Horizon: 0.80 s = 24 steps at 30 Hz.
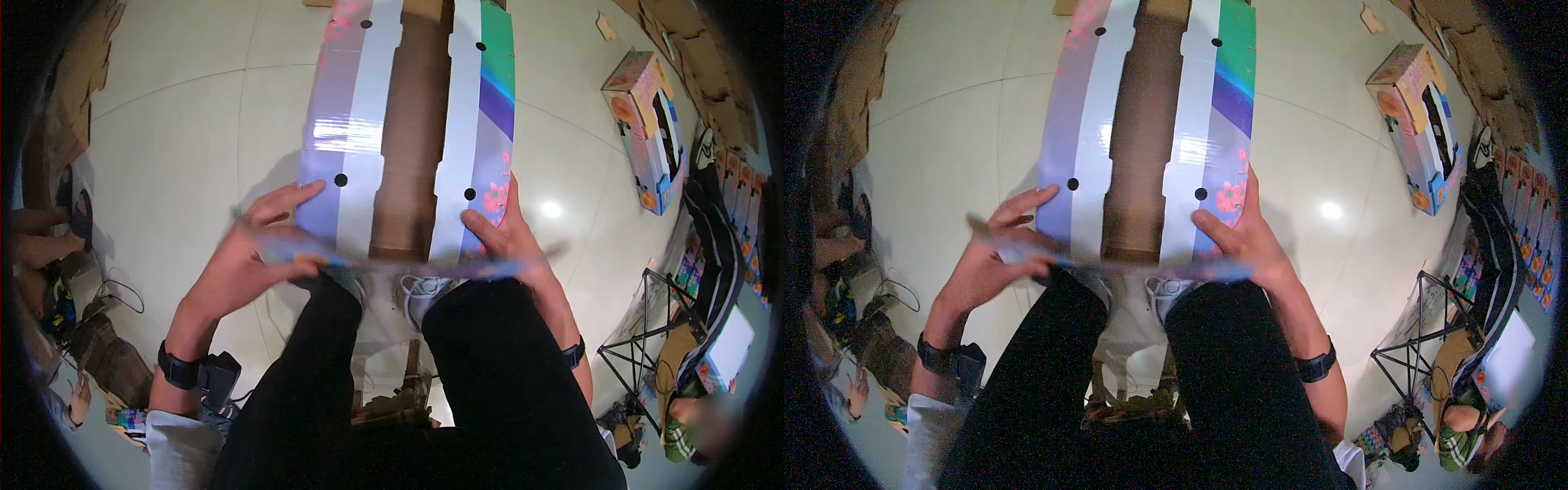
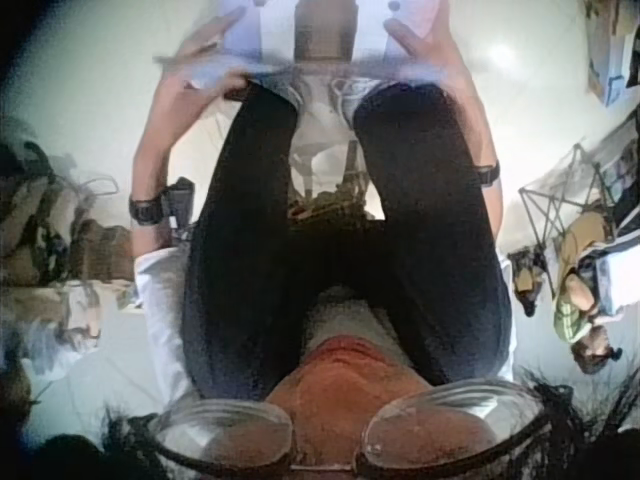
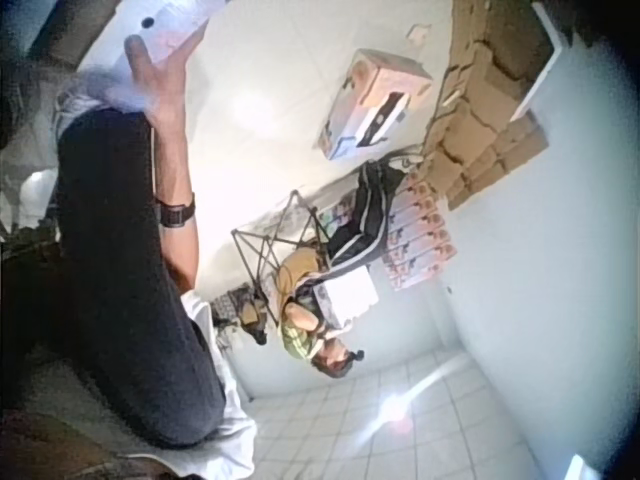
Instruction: Assembling cardboard fruit boxes by folding and clicking pieces together.
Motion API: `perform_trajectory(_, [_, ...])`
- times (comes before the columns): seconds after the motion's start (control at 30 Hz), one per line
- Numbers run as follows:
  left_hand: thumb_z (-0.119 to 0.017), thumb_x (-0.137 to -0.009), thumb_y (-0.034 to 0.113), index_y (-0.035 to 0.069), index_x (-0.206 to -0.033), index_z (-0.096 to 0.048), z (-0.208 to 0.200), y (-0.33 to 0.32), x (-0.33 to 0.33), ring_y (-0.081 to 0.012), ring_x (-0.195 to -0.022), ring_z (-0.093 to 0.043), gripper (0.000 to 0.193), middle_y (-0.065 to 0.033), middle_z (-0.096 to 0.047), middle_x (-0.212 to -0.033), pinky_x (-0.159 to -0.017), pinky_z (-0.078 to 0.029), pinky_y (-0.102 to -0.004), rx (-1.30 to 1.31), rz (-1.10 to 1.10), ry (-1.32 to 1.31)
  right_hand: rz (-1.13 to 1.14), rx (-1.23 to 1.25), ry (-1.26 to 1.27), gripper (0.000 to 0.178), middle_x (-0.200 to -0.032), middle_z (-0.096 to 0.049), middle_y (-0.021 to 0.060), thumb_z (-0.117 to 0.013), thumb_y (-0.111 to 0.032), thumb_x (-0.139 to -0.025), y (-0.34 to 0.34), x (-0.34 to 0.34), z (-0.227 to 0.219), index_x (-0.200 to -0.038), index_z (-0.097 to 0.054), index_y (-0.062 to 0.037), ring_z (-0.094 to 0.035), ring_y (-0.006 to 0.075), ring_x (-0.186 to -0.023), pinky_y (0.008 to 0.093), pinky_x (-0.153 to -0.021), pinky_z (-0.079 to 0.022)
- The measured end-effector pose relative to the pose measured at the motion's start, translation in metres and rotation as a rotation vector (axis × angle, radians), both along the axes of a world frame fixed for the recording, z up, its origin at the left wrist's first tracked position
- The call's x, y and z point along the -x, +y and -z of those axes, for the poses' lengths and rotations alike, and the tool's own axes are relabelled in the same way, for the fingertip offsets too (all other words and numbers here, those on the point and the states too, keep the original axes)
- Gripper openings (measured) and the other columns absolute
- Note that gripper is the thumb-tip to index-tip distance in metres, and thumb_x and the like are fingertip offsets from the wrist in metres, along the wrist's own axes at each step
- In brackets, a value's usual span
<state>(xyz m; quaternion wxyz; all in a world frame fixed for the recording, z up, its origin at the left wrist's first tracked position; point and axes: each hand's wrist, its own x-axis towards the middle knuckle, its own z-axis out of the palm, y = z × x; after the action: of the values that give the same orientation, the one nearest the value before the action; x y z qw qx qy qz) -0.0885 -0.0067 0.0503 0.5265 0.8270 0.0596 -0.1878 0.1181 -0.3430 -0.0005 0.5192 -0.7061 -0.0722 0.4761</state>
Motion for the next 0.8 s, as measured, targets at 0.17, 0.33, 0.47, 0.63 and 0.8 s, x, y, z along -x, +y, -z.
perform_trajectory(0.17, [-0.086, -0.088, 0.004, 0.004, -0.145, -0.062, 0.017, -0.002, -0.002, -0.0193, -0.137, -0.057, 0.061, -0.0088, -0.055, -0.157, -0.116, -0.051, -0.0436, 0.338, -0.503, 0.277, -0.096, -0.033, -0.100, 0.075, -0.139, -0.063, 0.0098, -0.072, -0.013, -0.102, -0.006, 0.003, -0.003, -0.165, -0.032, -0.0050, -0.064, 0.0180, -0.118, 0.0361, -0.103, -0.053])
perform_trajectory(0.33, [-0.083, -0.090, 0.005, 0.008, -0.165, -0.037, 0.018, -0.020, -0.016, -0.0187, -0.123, -0.061, 0.088, -0.0088, -0.059, -0.147, -0.098, -0.060, -0.0335, 0.124, -0.670, 0.097, -0.078, 0.321, -0.197, 0.046, -0.131, -0.073, 0.0158, -0.060, -0.012, -0.107, -0.011, -0.023, -0.035, -0.151, -0.055, 0.0009, -0.066, 0.0205, -0.120, 0.0377, -0.104, -0.053])
perform_trajectory(0.47, [-0.081, -0.092, 0.004, 0.006, -0.170, -0.027, 0.017, -0.020, -0.019, -0.0216, -0.131, -0.060, 0.095, -0.0105, -0.058, -0.141, -0.105, -0.058, -0.0388, 0.080, -0.640, 0.227, 0.137, 0.354, -0.475, 0.029, -0.100, -0.072, 0.0061, -0.057, -0.009, -0.108, -0.014, -0.031, -0.061, -0.135, -0.066, 0.0000, -0.058, 0.0063, -0.083, 0.0248, -0.076, -0.048])
perform_trajectory(0.63, [-0.069, -0.103, 0.011, 0.004, -0.173, -0.020, 0.019, -0.020, -0.020, -0.0282, -0.140, -0.054, 0.086, -0.0163, -0.045, -0.151, -0.114, -0.051, -0.0432, 0.084, -0.531, 0.165, 0.043, 0.236, -0.314, 0.033, -0.086, -0.057, -0.0005, -0.072, -0.007, -0.103, 0.008, -0.021, -0.048, -0.134, -0.063, -0.0029, -0.052, 0.0074, -0.077, 0.0241, -0.070, -0.045])
perform_trajectory(0.8, [-0.058, -0.110, 0.016, 0.000, -0.166, -0.033, 0.018, -0.027, -0.026, -0.0343, -0.138, -0.056, 0.063, -0.0199, -0.044, -0.151, -0.115, -0.048, -0.0432, -0.059, -0.318, -0.012, 0.001, 0.221, -0.387, 0.028, -0.083, -0.052, -0.0018, -0.075, -0.011, -0.102, 0.007, -0.022, -0.043, -0.126, -0.062, -0.0037, -0.050, 0.0067, -0.076, 0.0252, -0.069, -0.044])
